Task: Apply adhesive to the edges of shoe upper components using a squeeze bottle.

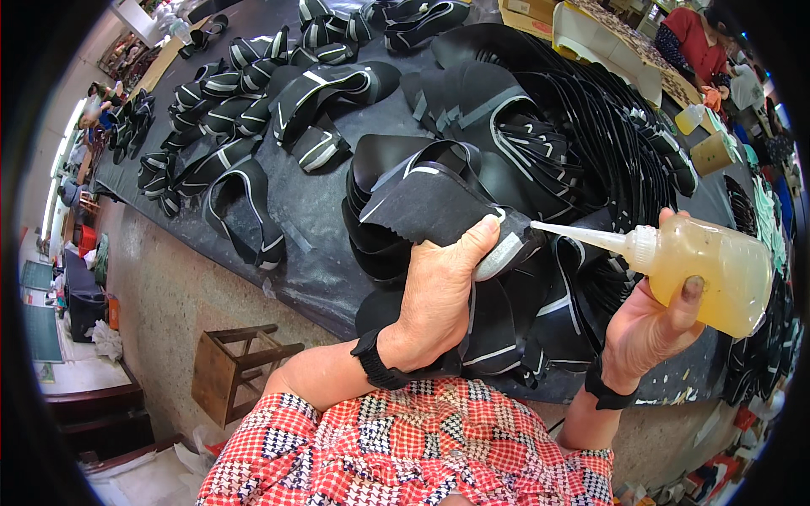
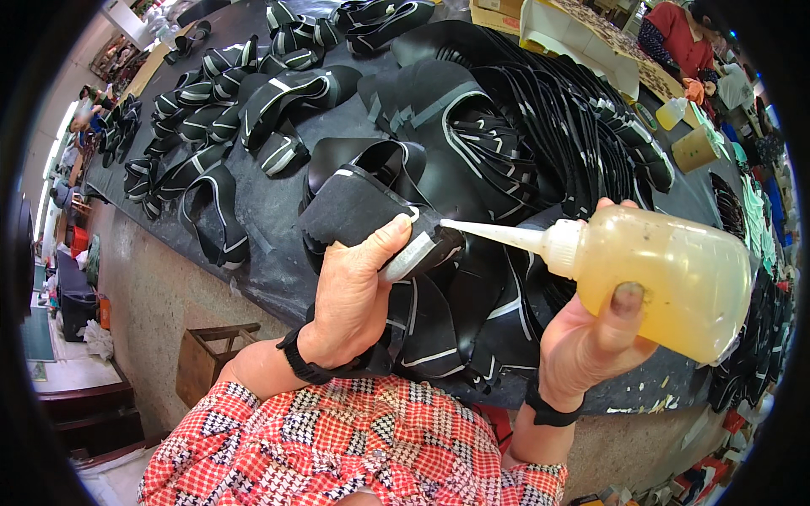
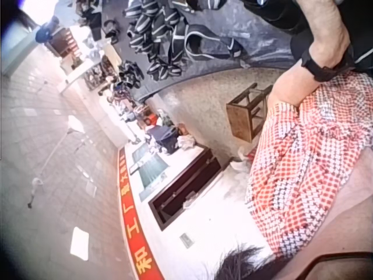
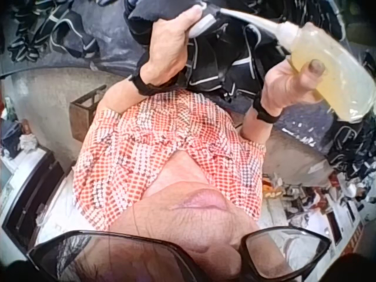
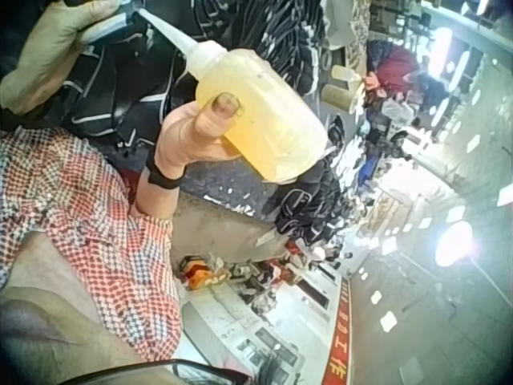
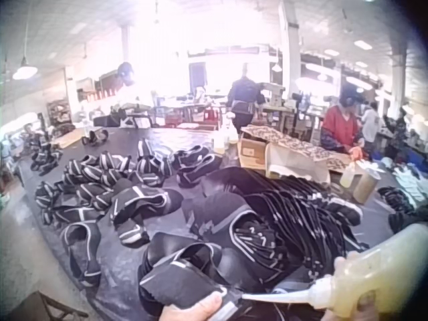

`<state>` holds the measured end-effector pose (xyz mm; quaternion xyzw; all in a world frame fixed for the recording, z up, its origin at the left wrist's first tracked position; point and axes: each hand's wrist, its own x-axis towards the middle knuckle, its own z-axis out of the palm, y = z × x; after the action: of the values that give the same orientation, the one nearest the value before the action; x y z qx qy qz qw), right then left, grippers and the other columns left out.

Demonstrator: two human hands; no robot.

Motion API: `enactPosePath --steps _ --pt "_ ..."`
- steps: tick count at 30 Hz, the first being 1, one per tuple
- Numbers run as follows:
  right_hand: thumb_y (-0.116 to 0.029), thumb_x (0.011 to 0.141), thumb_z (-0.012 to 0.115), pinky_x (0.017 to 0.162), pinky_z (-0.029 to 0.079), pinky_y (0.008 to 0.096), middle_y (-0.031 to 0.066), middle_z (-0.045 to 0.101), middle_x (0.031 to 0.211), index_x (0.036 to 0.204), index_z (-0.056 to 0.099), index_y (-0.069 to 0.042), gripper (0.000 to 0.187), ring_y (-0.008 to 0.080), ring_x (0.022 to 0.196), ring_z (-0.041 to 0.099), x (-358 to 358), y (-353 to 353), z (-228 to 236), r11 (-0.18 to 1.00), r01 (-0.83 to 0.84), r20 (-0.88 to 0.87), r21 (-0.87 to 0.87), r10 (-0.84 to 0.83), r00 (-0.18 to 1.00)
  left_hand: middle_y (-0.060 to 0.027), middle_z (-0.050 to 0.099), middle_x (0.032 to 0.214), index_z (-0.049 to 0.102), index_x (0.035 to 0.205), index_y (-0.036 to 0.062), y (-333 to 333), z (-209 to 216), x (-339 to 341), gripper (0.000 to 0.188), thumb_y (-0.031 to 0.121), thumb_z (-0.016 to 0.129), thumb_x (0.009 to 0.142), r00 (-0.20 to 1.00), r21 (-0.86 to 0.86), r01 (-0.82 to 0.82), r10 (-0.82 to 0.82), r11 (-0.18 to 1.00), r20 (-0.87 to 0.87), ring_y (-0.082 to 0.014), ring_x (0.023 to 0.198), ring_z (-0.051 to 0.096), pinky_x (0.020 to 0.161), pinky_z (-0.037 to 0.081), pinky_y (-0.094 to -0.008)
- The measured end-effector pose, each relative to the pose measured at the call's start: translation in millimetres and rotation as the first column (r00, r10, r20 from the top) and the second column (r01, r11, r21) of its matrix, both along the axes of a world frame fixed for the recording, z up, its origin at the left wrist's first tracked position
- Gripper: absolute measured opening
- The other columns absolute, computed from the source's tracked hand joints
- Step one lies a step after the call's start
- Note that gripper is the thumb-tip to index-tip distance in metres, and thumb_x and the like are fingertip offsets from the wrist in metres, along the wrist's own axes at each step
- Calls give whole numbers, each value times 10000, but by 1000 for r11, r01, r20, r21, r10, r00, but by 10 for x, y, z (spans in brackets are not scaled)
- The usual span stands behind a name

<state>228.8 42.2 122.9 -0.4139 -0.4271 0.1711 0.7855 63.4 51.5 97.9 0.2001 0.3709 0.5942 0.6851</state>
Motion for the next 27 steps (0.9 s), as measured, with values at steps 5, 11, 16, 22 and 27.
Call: enactPosePath --steps 5,11,16,22,27 --pt "-312 764 586 867 434 401 204 509 1098 1171 400 31 564 319 1015 523 0 17 -2 1000 -10 20 10 10 1000 -37 596 830 581 877 9 11 1 -13 122 110 566 810 1000 9 15 -15 1000 -3 -96 739 560 692 440 -236" --pt "-245 715 588 807 467 451 260 484 1082 1198 350 50 614 382 943 538 3 25 26 1000 23 -27 21 -22 999 -36 601 803 601 847 -14 39 23 -9 143 120 578 804 999 -9 35 -35 999 -3 -87 713 554 677 431 -227" --pt "-305 760 580 858 440 415 230 490 1112 1188 383 31 578 343 1013 519 -2 34 -25 1000 -13 11 6 13 1000 -33 606 786 613 828 -18 41 14 1 149 125 584 800 1000 -13 22 -22 1000 -3 -82 698 556 665 431 -223" --pt "-274 736 586 815 464 437 249 485 1096 1196 355 45 605 368 974 530 38 55 -12 1000 -9 24 -2 9 1000 -34 607 790 613 832 -13 64 0 -16 148 128 580 803 999 -29 46 -46 999 -17 -80 701 555 662 432 -226" --pt "-290 748 591 840 452 432 236 486 1111 1194 368 37 596 362 1009 517 61 83 -33 1000 -12 2 10 12 1000 -29 596 783 599 827 -8 87 -9 12 136 124 573 806 1000 -7 23 -23 1000 -16 -79 688 547 656 431 -224"
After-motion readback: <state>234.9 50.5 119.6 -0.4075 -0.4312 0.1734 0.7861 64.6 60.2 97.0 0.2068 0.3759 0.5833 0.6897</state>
